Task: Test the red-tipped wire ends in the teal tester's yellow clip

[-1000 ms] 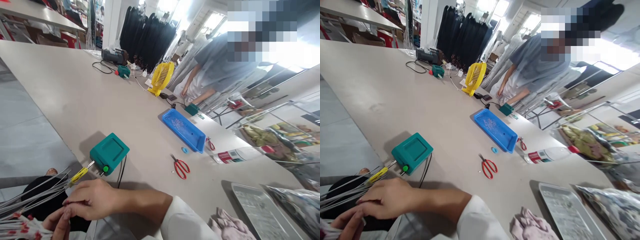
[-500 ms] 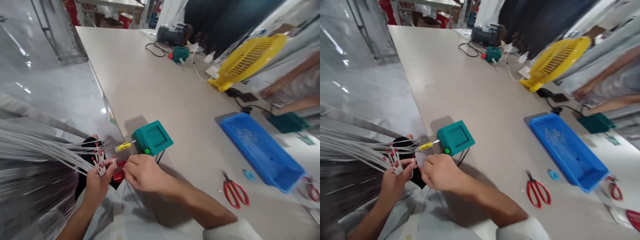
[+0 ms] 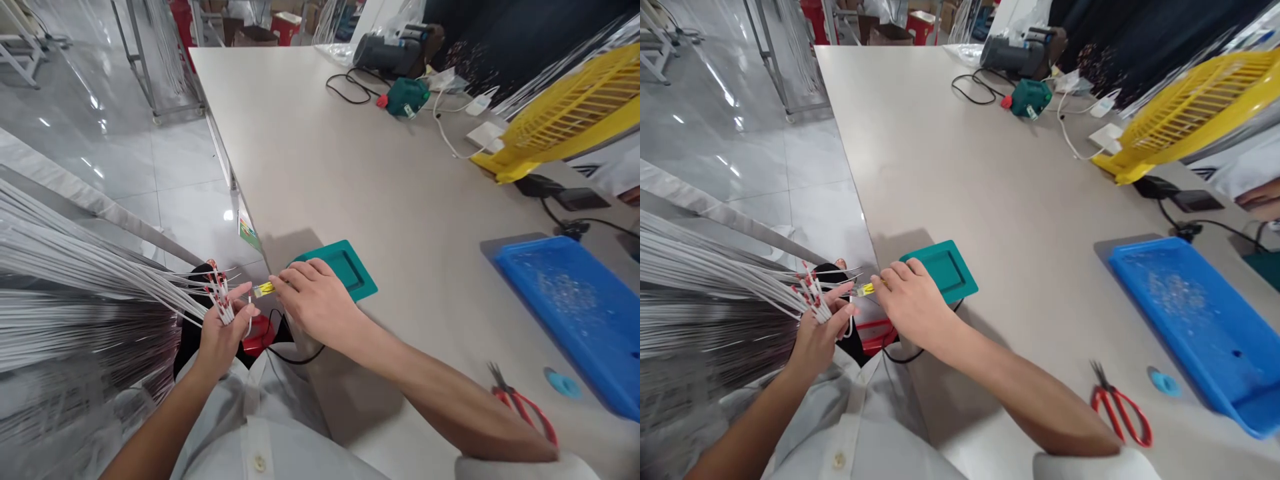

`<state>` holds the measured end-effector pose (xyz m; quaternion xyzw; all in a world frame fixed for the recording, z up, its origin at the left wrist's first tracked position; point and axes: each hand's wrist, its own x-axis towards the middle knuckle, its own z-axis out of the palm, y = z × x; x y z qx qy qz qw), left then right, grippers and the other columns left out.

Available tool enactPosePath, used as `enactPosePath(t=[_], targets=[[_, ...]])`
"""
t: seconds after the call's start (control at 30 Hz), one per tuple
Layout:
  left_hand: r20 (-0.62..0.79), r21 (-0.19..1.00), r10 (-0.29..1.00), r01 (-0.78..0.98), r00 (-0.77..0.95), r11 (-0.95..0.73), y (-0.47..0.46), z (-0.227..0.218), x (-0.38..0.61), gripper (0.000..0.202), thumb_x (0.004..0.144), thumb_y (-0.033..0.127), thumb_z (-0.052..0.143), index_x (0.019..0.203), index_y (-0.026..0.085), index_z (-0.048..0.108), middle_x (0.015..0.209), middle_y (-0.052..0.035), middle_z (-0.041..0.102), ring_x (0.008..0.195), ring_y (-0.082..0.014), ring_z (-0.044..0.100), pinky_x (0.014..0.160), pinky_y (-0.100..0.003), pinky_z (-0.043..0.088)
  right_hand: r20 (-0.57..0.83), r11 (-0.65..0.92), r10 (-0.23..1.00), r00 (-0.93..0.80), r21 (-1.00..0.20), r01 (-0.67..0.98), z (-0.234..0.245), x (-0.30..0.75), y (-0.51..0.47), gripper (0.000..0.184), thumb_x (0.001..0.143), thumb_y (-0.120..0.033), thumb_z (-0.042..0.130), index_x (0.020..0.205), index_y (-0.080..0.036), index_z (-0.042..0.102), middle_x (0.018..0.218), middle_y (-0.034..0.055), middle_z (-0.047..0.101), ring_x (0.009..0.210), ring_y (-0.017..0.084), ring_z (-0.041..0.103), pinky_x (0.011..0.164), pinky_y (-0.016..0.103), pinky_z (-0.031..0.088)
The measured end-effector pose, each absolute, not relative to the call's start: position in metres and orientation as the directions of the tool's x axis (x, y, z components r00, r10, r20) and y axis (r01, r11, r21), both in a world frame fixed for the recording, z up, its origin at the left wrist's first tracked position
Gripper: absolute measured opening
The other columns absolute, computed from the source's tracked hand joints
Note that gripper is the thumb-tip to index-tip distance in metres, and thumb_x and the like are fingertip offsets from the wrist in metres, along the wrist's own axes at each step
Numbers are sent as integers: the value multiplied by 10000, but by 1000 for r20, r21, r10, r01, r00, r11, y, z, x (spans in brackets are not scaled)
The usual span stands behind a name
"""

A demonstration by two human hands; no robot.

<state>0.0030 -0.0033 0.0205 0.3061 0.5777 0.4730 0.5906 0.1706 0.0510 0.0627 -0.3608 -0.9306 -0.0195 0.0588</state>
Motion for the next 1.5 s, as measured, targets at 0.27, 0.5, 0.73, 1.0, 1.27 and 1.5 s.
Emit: enactPosePath(t=[0.27, 0.5, 0.73, 1.0, 1.27, 1.5], targets=[[-396, 898, 905, -272, -155, 346, 1, 14, 4, 542, 666, 297, 667, 1167, 133, 539, 652, 1, 635, 416, -46, 373, 396, -188, 303, -90, 711, 698, -711, -40, 702, 73, 163, 71, 154, 839, -209, 511, 771, -193, 648, 796, 53, 651, 839, 210, 489, 729, 371, 239], [-410, 885, 900, -305, -151, 352, 2, 14, 6, 536, 638, 283, 695, 1135, 128, 566, 581, 39, 591, 396, -33, 352, 385, -181, 290, -125, 706, 699, -704, -32, 707, 72, 161, 75, 154, 745, -307, 651, 802, -164, 634, 832, 61, 668, 917, 237, 512, 780, 374, 248], [-443, 889, 882, -206, -159, 409, 3, 15, 9, 504, 648, 271, 686, 1125, 133, 597, 560, 48, 560, 405, -35, 337, 382, -182, 287, -128, 738, 668, -733, -21, 675, 67, 162, 77, 123, 801, -226, 580, 711, -153, 617, 757, 54, 673, 922, 218, 535, 872, 424, 224], [-374, 927, 915, -21, -151, 375, 8, 13, 4, 447, 628, 213, 684, 1063, 118, 647, 591, 15, 589, 529, -94, 462, 486, -207, 401, -132, 751, 654, -745, -4, 660, 68, 162, 78, 127, 800, -248, 578, 756, -141, 630, 786, 63, 667, 935, 212, 531, 990, 460, 144], [-371, 925, 905, 4, -206, 380, 4, 10, 4, 433, 624, 229, 686, 1051, 169, 653, 634, 24, 619, 483, -74, 460, 487, -201, 414, -71, 718, 696, -714, 65, 693, 59, 165, 75, 520, 743, -379, 639, 1163, -98, 518, 941, 113, 641, 1002, 274, 489, 1031, 533, 110], [-360, 933, 910, -55, -205, 357, -1, 8, 0, 443, 634, 230, 686, 1069, 161, 634, 635, 33, 610, 473, -58, 456, 448, -178, 393, -31, 719, 694, -719, 73, 691, 54, 166, 72, 564, 731, -406, 647, 1183, -99, 509, 913, 114, 647, 999, 283, 494, 1027, 575, 110]])
